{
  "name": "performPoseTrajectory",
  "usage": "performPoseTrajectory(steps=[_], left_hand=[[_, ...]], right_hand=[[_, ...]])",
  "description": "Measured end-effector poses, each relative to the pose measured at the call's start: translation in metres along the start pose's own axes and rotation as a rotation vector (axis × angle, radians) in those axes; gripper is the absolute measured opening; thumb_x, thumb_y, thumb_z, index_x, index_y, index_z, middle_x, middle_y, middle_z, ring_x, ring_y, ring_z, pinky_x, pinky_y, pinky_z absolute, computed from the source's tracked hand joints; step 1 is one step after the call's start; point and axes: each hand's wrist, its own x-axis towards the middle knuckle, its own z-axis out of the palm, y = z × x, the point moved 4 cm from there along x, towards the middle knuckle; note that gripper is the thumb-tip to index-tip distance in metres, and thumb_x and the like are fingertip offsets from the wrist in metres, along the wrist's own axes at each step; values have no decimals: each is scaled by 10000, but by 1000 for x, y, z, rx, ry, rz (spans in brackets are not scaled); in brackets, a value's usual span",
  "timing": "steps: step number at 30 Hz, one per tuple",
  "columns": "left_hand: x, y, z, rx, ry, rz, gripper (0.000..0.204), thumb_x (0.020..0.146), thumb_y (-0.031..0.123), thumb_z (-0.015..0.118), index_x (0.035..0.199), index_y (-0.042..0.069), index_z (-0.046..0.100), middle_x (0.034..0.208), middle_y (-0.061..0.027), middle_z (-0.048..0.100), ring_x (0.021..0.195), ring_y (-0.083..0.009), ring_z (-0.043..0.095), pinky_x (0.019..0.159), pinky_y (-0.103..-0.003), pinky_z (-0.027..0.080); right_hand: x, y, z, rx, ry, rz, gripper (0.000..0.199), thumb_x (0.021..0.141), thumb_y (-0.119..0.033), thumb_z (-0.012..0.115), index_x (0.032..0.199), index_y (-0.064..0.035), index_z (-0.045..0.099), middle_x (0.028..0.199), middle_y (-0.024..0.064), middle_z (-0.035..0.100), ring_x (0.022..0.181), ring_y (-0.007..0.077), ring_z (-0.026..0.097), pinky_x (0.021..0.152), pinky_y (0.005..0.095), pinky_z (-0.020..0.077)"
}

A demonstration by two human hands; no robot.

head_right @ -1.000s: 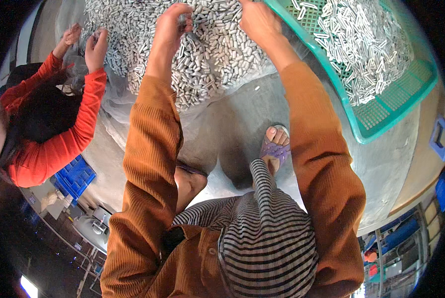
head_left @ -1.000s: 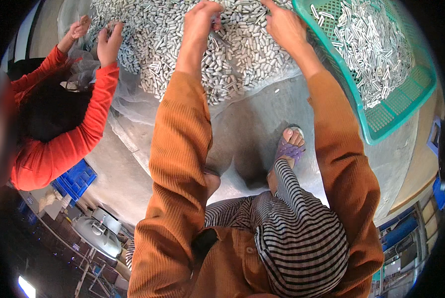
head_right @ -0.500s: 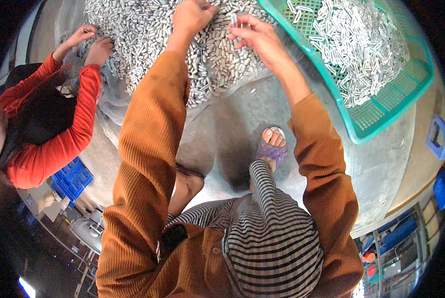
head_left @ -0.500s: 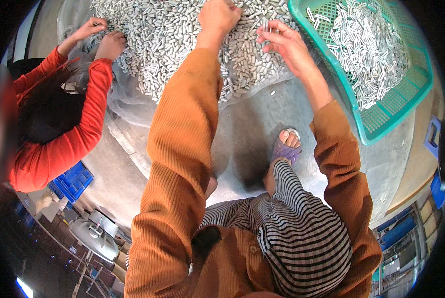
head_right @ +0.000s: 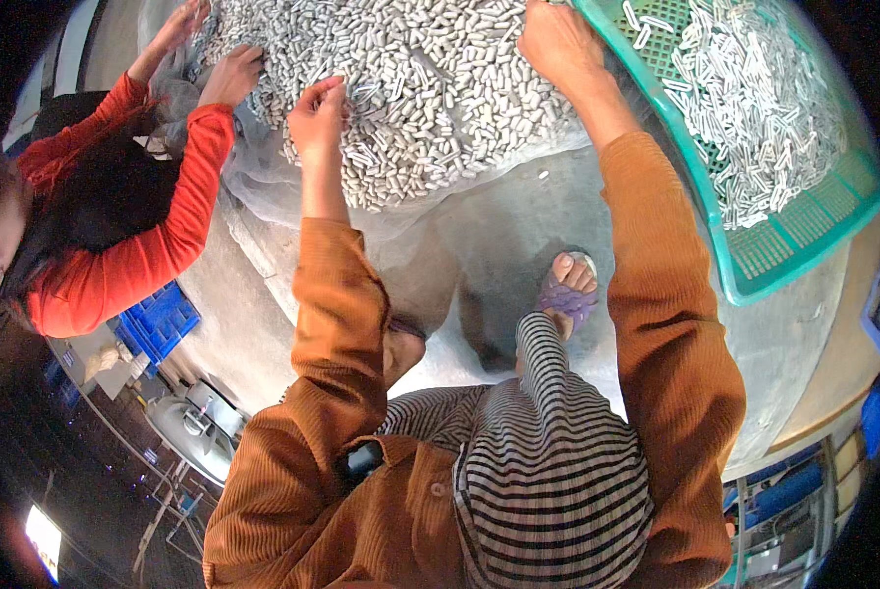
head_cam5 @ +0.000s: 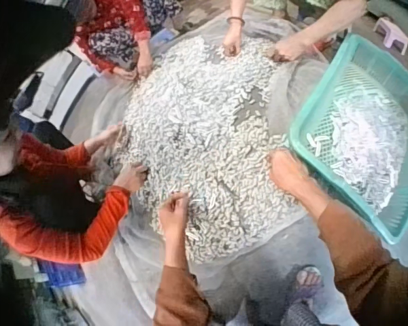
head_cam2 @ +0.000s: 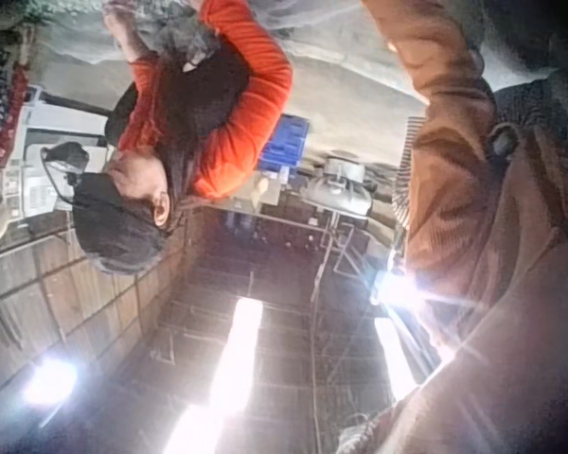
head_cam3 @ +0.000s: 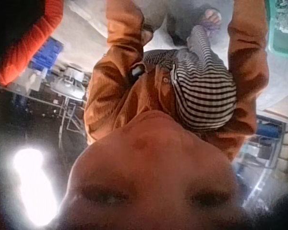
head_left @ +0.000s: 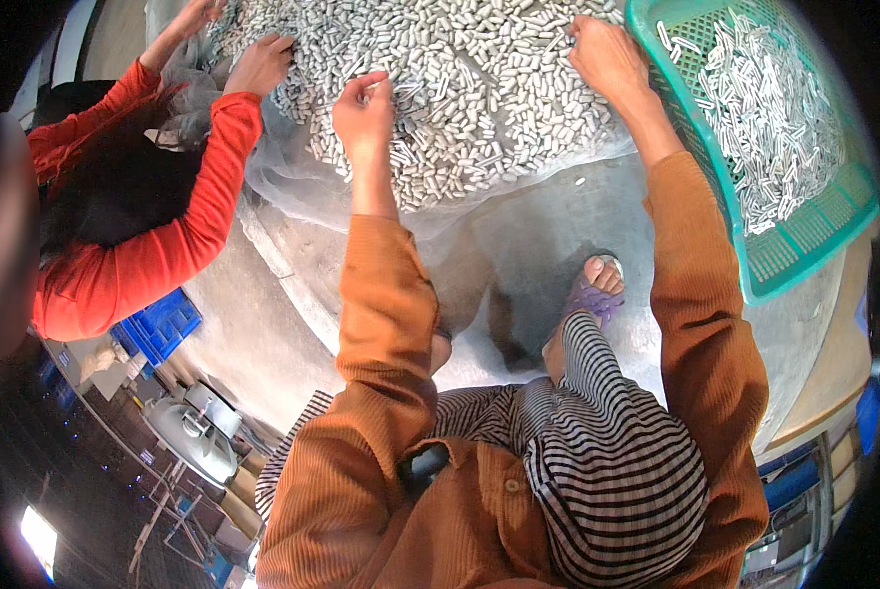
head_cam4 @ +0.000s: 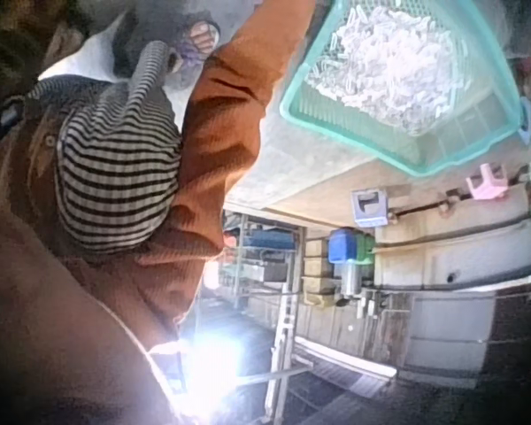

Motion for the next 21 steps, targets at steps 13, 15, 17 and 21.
performPoseTrajectory(steps=[13, 15, 17, 21], left_hand=[[-59, 25, 58, 72, -331, 99, 297, 773, 172, 626, 1063, 116, 657, 692, -54, 623, 606, -155, 566, 614, -297, 465], [-50, 29, 45, 103, -233, 127, 244, 784, 161, 639, 1018, 106, 682, 673, -13, 590, 575, -108, 548, 557, -256, 442], [-44, 35, 47, 169, -203, 196, 213, 792, 185, 651, 975, 86, 697, 661, -2, 575, 566, -97, 555, 550, -244, 448], [-36, 45, 80, 374, -123, 274, 272, 737, 300, 692, 864, 60, 714, 654, -78, 634, 589, -175, 612, 618, -300, 496]], right_hand=[[-11, -30, -14, 103, 138, -2, 206, 792, -223, 615, 805, -19, 638, 768, 231, 623, 767, 388, 618, 695, 462, 479], [-17, -19, -22, 263, 130, 58, 219, 795, -236, 618, 806, -18, 635, 776, 224, 626, 767, 388, 615, 697, 455, 479], [-22, -10, -25, 345, 190, 33, 233, 797, -267, 625, 809, -35, 630, 762, 210, 625, 746, 389, 608, 679, 452, 477], [-29, -20, -14, 219, 32, -262, 228, 807, -288, 645, 879, -74, 613, 834, 104, 654, 816, 335, 620, 705, 427, 483]])
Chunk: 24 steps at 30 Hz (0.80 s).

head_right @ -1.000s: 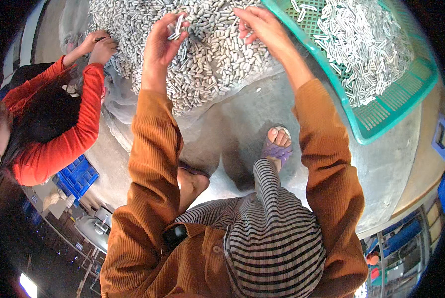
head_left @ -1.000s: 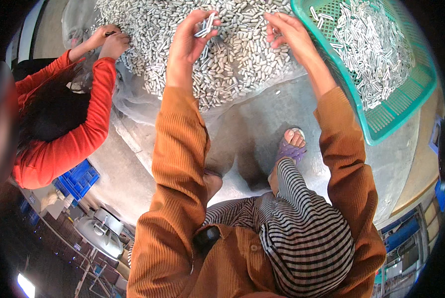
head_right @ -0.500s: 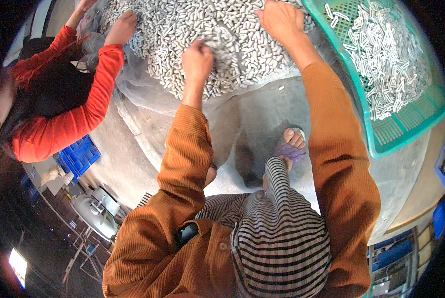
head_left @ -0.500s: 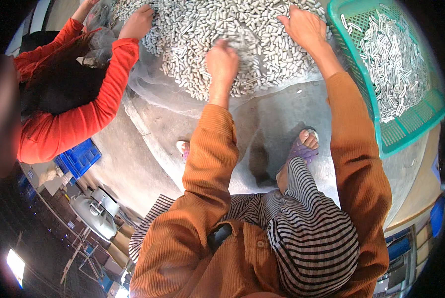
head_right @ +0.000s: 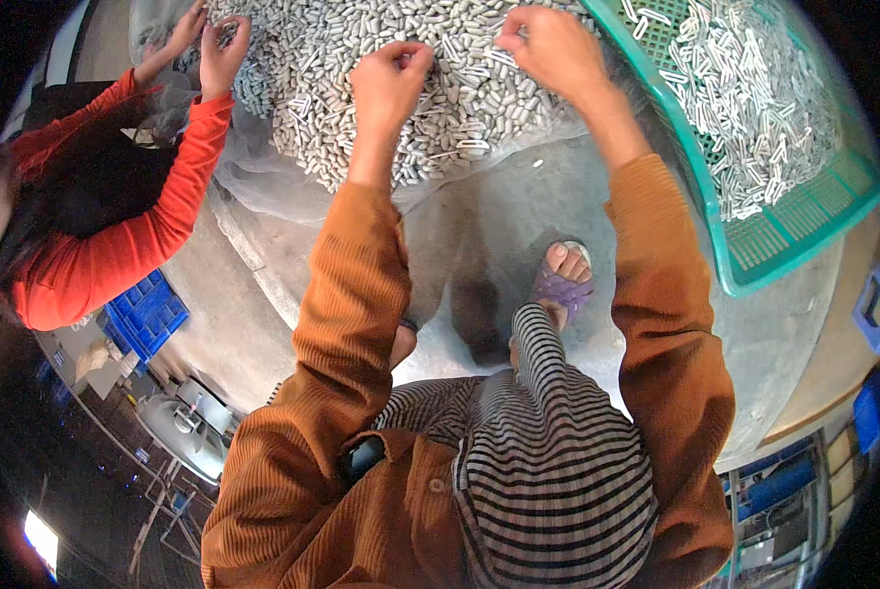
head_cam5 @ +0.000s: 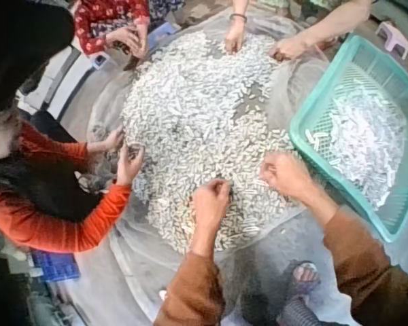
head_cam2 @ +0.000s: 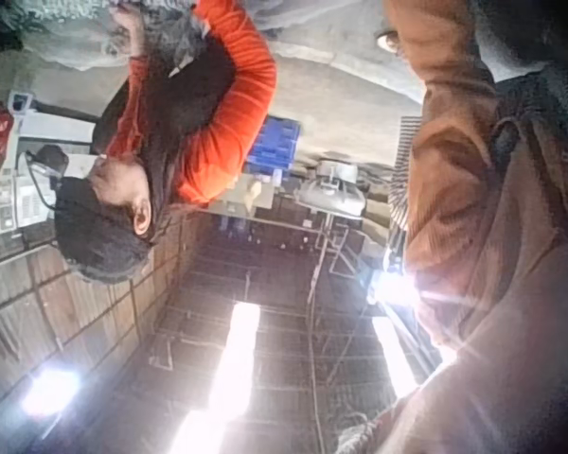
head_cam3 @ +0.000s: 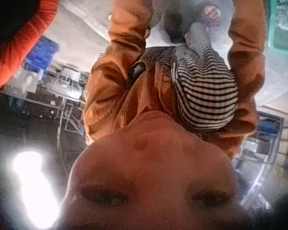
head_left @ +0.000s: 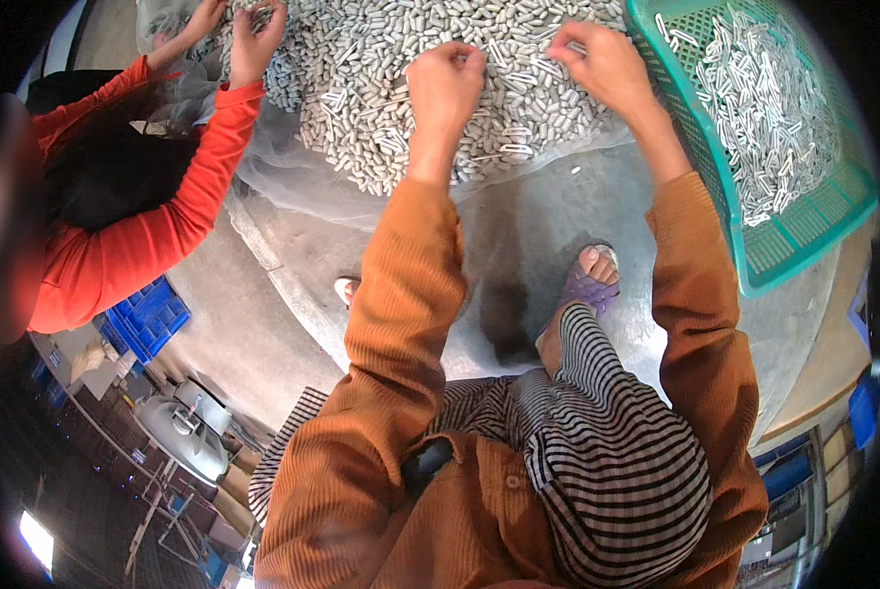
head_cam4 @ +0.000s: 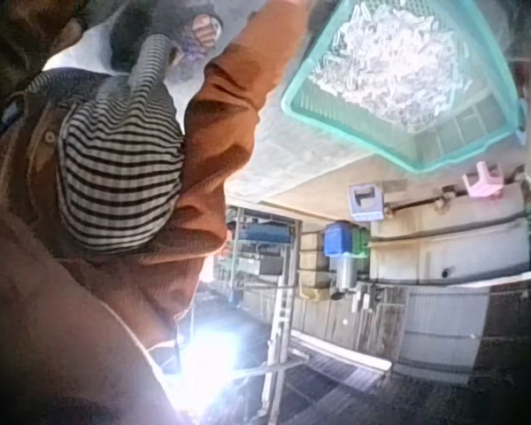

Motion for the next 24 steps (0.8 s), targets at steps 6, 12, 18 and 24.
performPoseTrajectory(steps=[6, 12, 18, 24], left_hand=[[21, 9, 21, 8, -234, -104, 354, 674, 366, 769, 810, 43, 720, 658, -62, 664, 606, -151, 608, 623, -279, 494], [11, -6, -6, -874, -389, -370, 123, 815, 136, 643, 927, 92, 615, 832, -55, 646, 709, -111, 592, 578, -237, 455], [-10, 6, 11, -408, -519, -8, 313, 738, 82, 650, 1050, 76, 620, 824, -100, 636, 685, -151, 609, 616, -297, 500], [-11, -3, 53, 58, -424, 407, 231, 687, 118, 695, 915, 130, 661, 924, -152, 630, 935, -328, 589, 837, -400, 465]], right_hand=[[-15, -17, 9, -141, -101, 109, 208, 750, -243, 701, 839, -67, 632, 857, 141, 640, 817, 322, 627, 684, 408, 487], [-56, -6, -2, 1268, -228, 366, 167, 824, -214, 626, 831, -64, 553, 732, 18, 552, 659, 140, 559, 574, 292, 445], [-86, -38, -17, 1708, -215, 346, 180, 864, -166, 567, 991, -51, 512, 732, 16, 497, 561, 96, 475, 501, 240, 391], [-113, -29, -23, 1454, -121, 691, 258, 819, -165, 673, 1045, -69, 595, 658, -65, 492, 453, 3, 355, 376, 177, 232]])
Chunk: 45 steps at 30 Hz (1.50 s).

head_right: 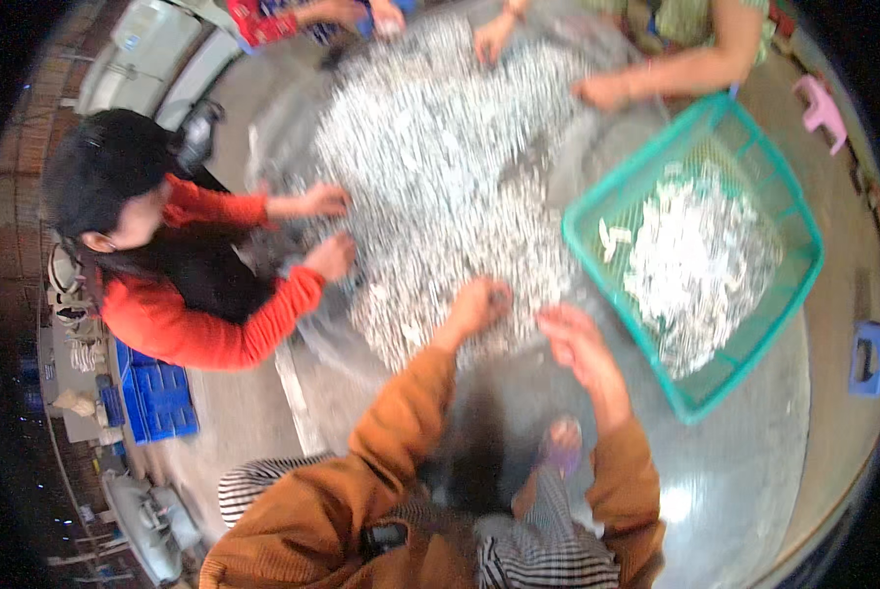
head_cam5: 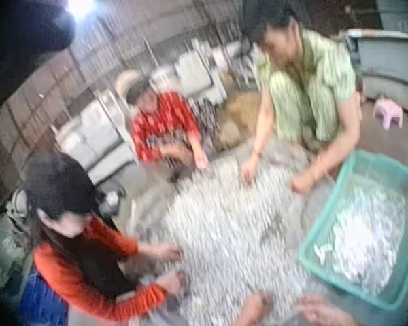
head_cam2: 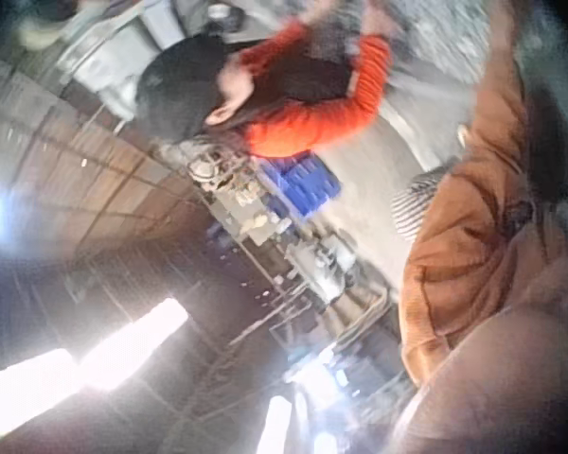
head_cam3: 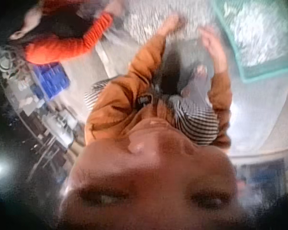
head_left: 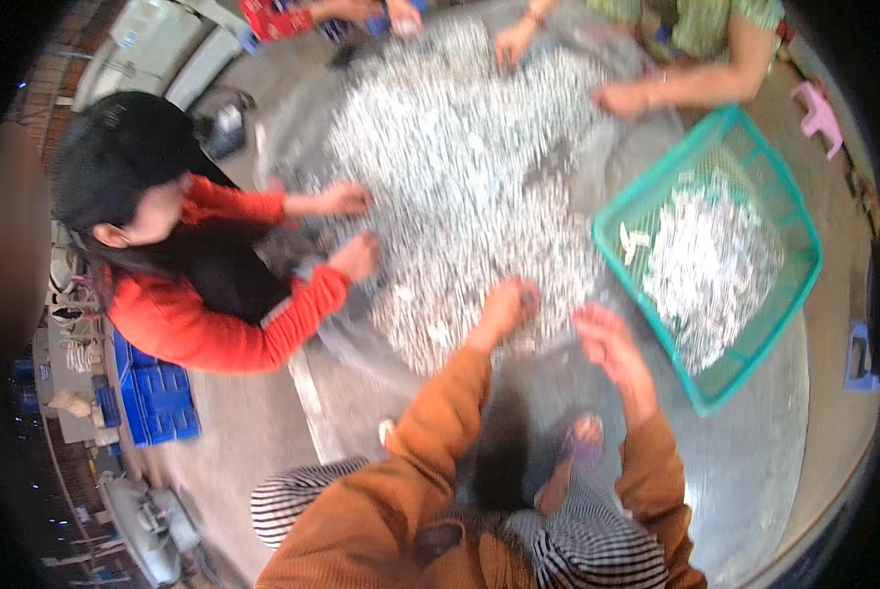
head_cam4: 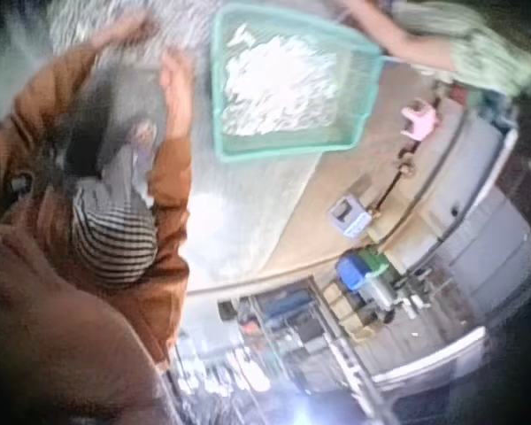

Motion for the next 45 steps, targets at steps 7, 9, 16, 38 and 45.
performPoseTrajectory(steps=[7, 9, 16, 38, 45], left_hand=[[8, 16, -31, -340, 109, -16, 147, 741, 186, 698, 789, 63, 633, 763, -90, 609, 709, -261, 614, 656, -359, 490], [7, 26, -39, -614, 161, -46, 160, 757, 190, 693, 792, 51, 623, 715, -44, 590, 689, -221, 616, 612, -336, 485], [-7, 20, -54, -1416, -44, -311, 155, 814, 198, 586, 904, 76, 549, 746, -43, 585, 690, -171, 589, 540, -293, 451], [-7, 6, -47, -218, 114, -245, 181, 730, 216, 733, 866, 103, 694, 563, 36, 463, 540, -69, 420, 506, -247, 368], [8, 32, -19, 89, 122, -6, 216, 743, 225, 701, 951, 167, 700, 567, -24, 489, 510, -173, 493, 524, -302, 432]], right_hand=[[-12, 6, 1, -31, 84, 72, 194, 803, -152, 699, 919, -58, 575, 544, -84, 367, 401, 23, 262, 364, 205, 176], [-9, 9, 4, -9, 68, 71, 205, 803, -152, 700, 928, -55, 570, 553, -83, 373, 401, 24, 261, 365, 208, 183], [13, 10, 24, 168, 47, -37, 314, 929, -252, 518, 1162, -46, 563, 557, -54, 424, 387, 60, 348, 356, 216, 266], [93, -45, 17, -1355, 427, -582, 147, 789, -217, 586, 856, -93, 629, 724, 189, 624, 700, 384, 610, 625, 467, 476], [128, -38, 17, -1704, 392, -565, 137, 764, -57, 509, 829, -42, 628, 717, 197, 639, 679, 353, 645, 604, 462, 504]])
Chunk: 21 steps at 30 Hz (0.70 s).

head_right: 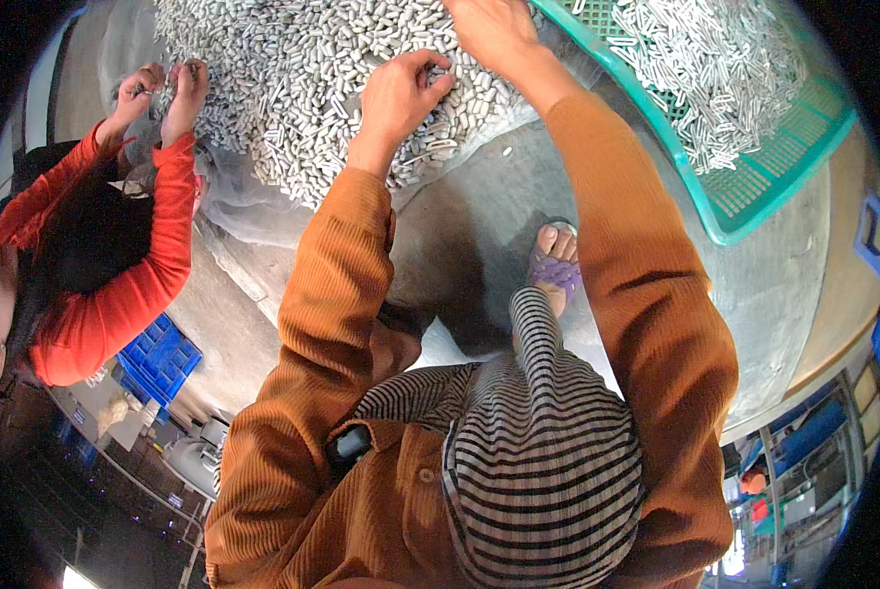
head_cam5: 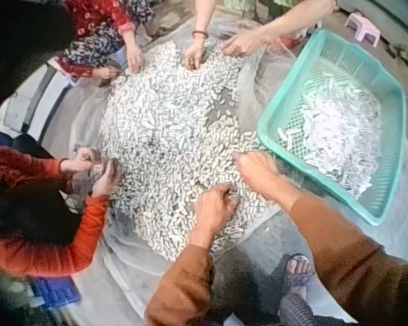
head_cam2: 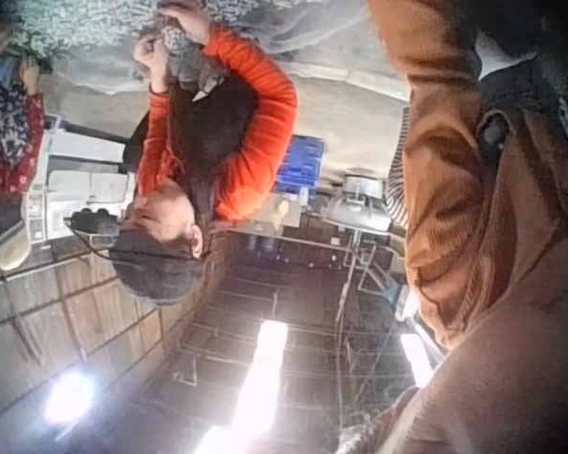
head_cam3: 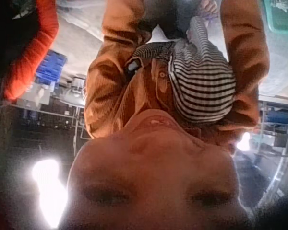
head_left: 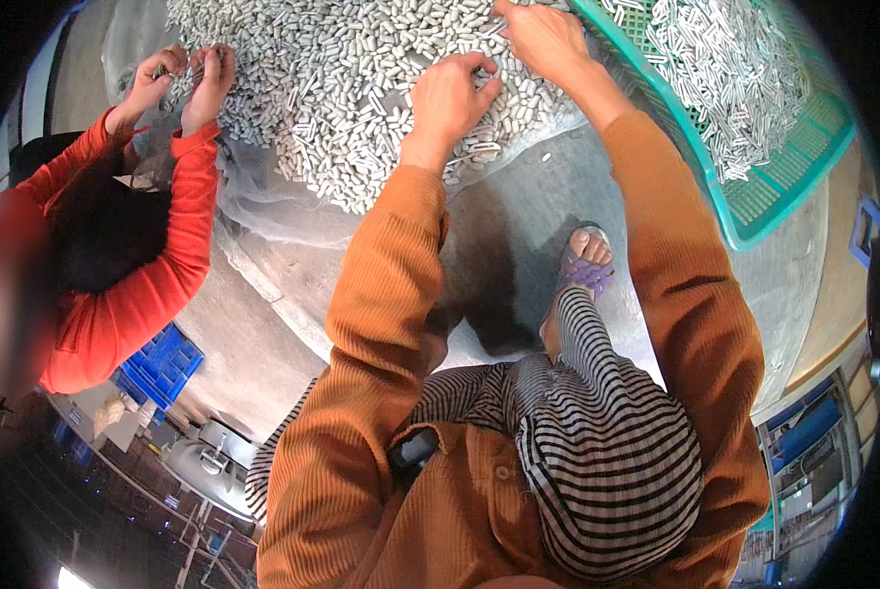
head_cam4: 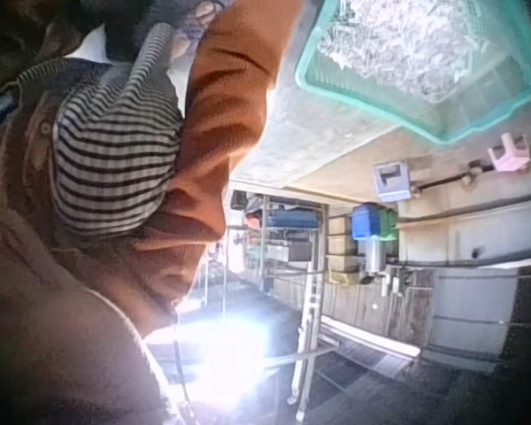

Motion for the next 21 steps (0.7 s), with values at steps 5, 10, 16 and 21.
performPoseTrajectory(steps=[5, 10, 16, 21], left_hand=[[-2, -6, -35, -99, 43, -51, 215, 740, 136, 626, 939, 172, 699, 611, -61, 552, 574, -239, 558, 577, -361, 469], [-16, -17, -30, 48, -36, 144, 183, 746, 146, 649, 920, 166, 703, 617, -69, 571, 558, -225, 554, 591, -338, 474], [-13, -33, -36, -934, -8, -328, 151, 841, 179, 594, 879, 43, 645, 793, -31, 630, 678, -120, 564, 619, -269, 459], [-55, -23, -25, -1318, -188, -304, 169, 828, 107, 523, 975, 25, 540, 876, -98, 579, 676, -192, 563, 594, -302, 459]], right_hand=[[-4, 17, 0, 118, 36, 27, 128, 795, -120, 561, 840, -19, 625, 728, 205, 636, 660, 353, 631, 596, 444, 498], [-25, 11, -25, 867, -81, 167, 161, 811, -154, 652, 915, -31, 652, 704, 74, 618, 642, 170, 594, 571, 304, 456], [-58, 25, -14, 1551, -349, 408, 151, 797, -139, 700, 906, -46, 656, 713, -17, 594, 521, 30, 435, 465, 181, 313], [-64, 17, -20, 1343, -284, 363, 167, 832, -129, 653, 968, -52, 594, 661, -30, 515, 479, 42, 370, 433, 181, 278]])
